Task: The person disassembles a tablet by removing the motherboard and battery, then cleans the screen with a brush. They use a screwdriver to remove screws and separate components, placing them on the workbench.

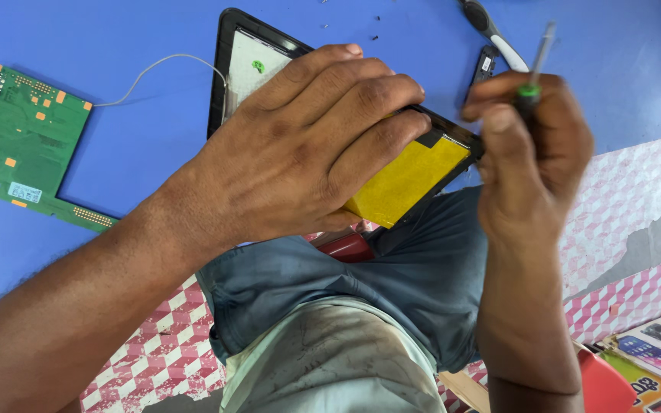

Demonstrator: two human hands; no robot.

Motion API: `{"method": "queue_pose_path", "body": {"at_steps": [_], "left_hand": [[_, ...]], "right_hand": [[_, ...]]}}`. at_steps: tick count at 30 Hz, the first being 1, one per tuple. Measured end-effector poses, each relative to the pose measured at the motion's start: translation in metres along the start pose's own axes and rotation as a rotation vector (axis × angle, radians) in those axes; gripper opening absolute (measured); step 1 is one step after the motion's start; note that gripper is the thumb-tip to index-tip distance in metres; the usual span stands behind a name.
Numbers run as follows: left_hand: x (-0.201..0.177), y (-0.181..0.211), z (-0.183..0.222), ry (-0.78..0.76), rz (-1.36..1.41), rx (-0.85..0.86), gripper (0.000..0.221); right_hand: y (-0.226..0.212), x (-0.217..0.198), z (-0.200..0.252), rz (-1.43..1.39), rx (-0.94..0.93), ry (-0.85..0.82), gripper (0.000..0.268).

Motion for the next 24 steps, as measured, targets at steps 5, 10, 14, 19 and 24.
{"method": "queue_pose_path", "body": {"at_steps": [5,10,14,19,24], "left_hand": [[-0.003,-0.002,-0.002,-0.001,0.068,-0.027,0.089],[-0.001,-0.001,0.000,0.001,0.080,-0.019,0.093],[0.001,0.002,-0.003,-0.015,0.027,-0.021,0.097],[0.005,0.001,-0.001,-0.088,-0.003,-0.092,0.123],[0.002,-0.004,0.006,-0.054,0.048,-0.118,0.113]], "right_hand": [[-0.058,0.006,0.010,0.344,-0.128,0.074,0.043],[-0.081,0.021,0.020,0.689,-0.272,0.016,0.049],[-0.065,0.022,0.016,0.626,-0.304,-0.045,0.025],[-0.037,0.009,0.010,0.437,-0.128,0.083,0.010],[-0.035,0.008,0.012,0.427,-0.128,0.122,0.010]]}}
Point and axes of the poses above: each hand's wrist, its own z-axis away from the middle knuckle, its own x-axis out of the palm, y = z × x, the point moved 9 cm from there along -z, towards the middle knuckle, and after that the axes turned 3 degrees about x, right-handed, at the moved point
